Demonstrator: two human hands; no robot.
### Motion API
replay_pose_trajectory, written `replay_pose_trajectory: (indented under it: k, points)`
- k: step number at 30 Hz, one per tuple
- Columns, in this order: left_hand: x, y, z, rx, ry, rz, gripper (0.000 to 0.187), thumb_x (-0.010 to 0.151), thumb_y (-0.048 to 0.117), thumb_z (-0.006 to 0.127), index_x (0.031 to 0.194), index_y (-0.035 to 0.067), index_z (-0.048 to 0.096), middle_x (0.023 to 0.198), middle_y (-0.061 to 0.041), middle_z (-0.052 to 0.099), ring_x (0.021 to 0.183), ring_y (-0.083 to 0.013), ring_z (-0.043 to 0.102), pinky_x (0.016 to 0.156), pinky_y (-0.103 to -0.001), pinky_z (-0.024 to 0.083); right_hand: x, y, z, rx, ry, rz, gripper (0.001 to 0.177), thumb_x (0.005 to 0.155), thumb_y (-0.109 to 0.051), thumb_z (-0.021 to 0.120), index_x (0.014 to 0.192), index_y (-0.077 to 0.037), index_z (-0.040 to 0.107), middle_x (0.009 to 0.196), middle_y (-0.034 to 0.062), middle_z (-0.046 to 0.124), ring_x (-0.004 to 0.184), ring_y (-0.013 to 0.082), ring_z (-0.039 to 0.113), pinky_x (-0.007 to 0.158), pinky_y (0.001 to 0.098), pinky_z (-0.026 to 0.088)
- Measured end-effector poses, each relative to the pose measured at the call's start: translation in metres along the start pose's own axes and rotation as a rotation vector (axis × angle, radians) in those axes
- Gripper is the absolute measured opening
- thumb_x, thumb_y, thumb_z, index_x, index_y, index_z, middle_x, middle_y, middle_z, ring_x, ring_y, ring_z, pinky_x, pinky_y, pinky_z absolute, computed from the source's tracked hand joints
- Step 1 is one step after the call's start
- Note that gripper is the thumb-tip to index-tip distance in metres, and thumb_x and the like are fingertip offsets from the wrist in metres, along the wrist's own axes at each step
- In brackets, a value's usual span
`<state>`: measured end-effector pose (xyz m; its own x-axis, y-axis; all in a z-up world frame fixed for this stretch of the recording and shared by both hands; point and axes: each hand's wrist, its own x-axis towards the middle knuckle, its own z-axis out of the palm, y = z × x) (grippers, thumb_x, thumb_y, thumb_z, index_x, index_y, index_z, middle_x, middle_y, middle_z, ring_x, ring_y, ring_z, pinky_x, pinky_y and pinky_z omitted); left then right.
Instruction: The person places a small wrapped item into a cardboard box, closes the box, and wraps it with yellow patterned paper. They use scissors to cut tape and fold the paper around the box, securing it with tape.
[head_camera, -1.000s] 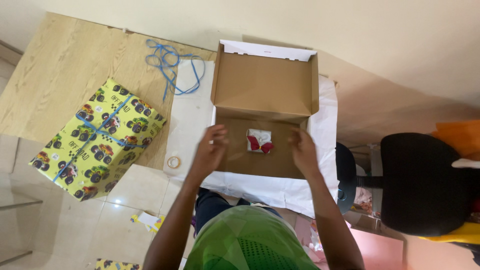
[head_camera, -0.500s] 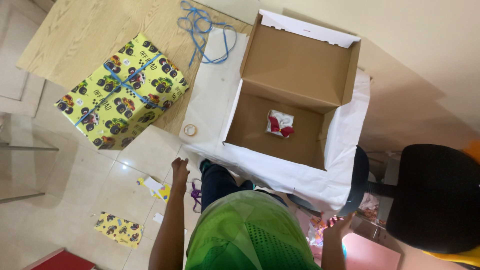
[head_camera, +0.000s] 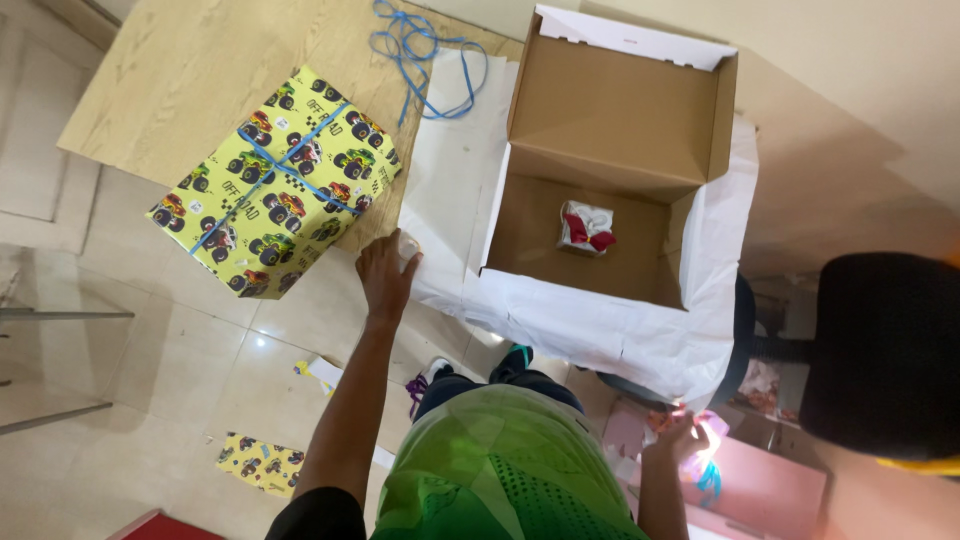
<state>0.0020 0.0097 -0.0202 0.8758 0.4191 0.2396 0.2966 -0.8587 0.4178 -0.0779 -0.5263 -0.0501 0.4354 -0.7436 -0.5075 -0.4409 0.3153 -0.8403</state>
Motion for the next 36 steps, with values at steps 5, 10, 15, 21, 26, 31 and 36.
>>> replay_pose_trajectory:
  k: [5,10,15,21,26,31,36]
  points:
    - [0.011,-0.060,0.028,0.217,0.079,0.162,0.042,0.107,0.021,0.063,0.145,0.005,0.052,0.145,-0.017,0.057,0.133,-0.0323,0.054,0.111,-0.048,0.043,-0.035,0.033,-0.011,-0.108,0.028,0.024,0.029,0.100,-0.024,0.062,0.124,-0.011,0.052,0.097,0.0048,0.064,0.076,0.0135,0.058,0.059,0.0305,0.043]
    - [0.026,-0.078,-0.003,0.172,-0.060,0.104,0.049,0.104,0.019,0.063,0.148,0.001,0.052,0.142,-0.019,0.054,0.127,-0.0367,0.054,0.104,-0.046,0.047,-0.066,0.063,-0.020,0.024,-0.017,0.197,0.030,0.097,-0.028,0.067,0.120,-0.018,0.050,0.095,0.0055,0.059,0.074,0.0149,0.056,0.063,0.0329,0.047]
    - [0.027,-0.059,-0.025,0.105,-0.140,0.015,0.047,0.110,0.023,0.060,0.149,0.001,0.047,0.146,-0.023,0.048,0.132,-0.0411,0.050,0.110,-0.047,0.045,-0.066,0.081,0.017,0.242,-0.404,0.377,0.041,0.095,-0.035,0.068,0.129,-0.016,0.054,0.115,0.0108,0.062,0.097,0.0254,0.061,0.082,0.0405,0.051]
    - [-0.019,-0.051,-0.027,0.009,0.214,0.092,0.055,0.112,0.025,0.058,0.152,-0.005,0.036,0.149,-0.031,0.040,0.142,-0.0468,0.040,0.118,-0.058,0.036,-0.058,0.079,0.069,0.568,-0.633,0.501,0.077,0.091,-0.047,0.070,0.153,-0.013,0.037,0.144,0.0167,0.057,0.132,0.0313,0.054,0.110,0.0457,0.044]
    - [-0.099,-0.041,0.003,-0.343,0.158,-0.148,0.058,0.104,0.019,0.064,0.145,-0.008,0.033,0.137,-0.026,0.040,0.121,-0.0416,0.045,0.104,-0.053,0.040,-0.053,0.067,0.094,0.496,-0.433,0.623,0.090,0.090,-0.052,0.074,0.156,-0.012,0.029,0.152,0.0123,0.046,0.137,0.0295,0.047,0.110,0.0444,0.042]
    - [-0.119,-0.042,0.044,-0.851,-0.205,-0.748,0.058,0.089,0.015,0.071,0.136,0.003,0.038,0.128,-0.014,0.047,0.115,-0.0268,0.049,0.099,-0.041,0.041,-0.057,0.064,0.084,0.468,-0.426,0.634,0.089,0.086,-0.057,0.074,0.153,-0.012,0.035,0.143,0.0105,0.050,0.131,0.0279,0.049,0.104,0.0438,0.046]
    - [-0.114,-0.034,0.041,-0.681,0.003,-0.508,0.043,0.092,0.007,0.067,0.127,0.002,0.042,0.121,-0.012,0.046,0.108,-0.0229,0.048,0.095,-0.038,0.043,-0.062,0.066,0.071,0.352,-0.267,0.693,0.053,0.092,-0.046,0.076,0.119,-0.012,0.046,0.101,0.0112,0.060,0.089,0.0267,0.060,0.079,0.0397,0.053]
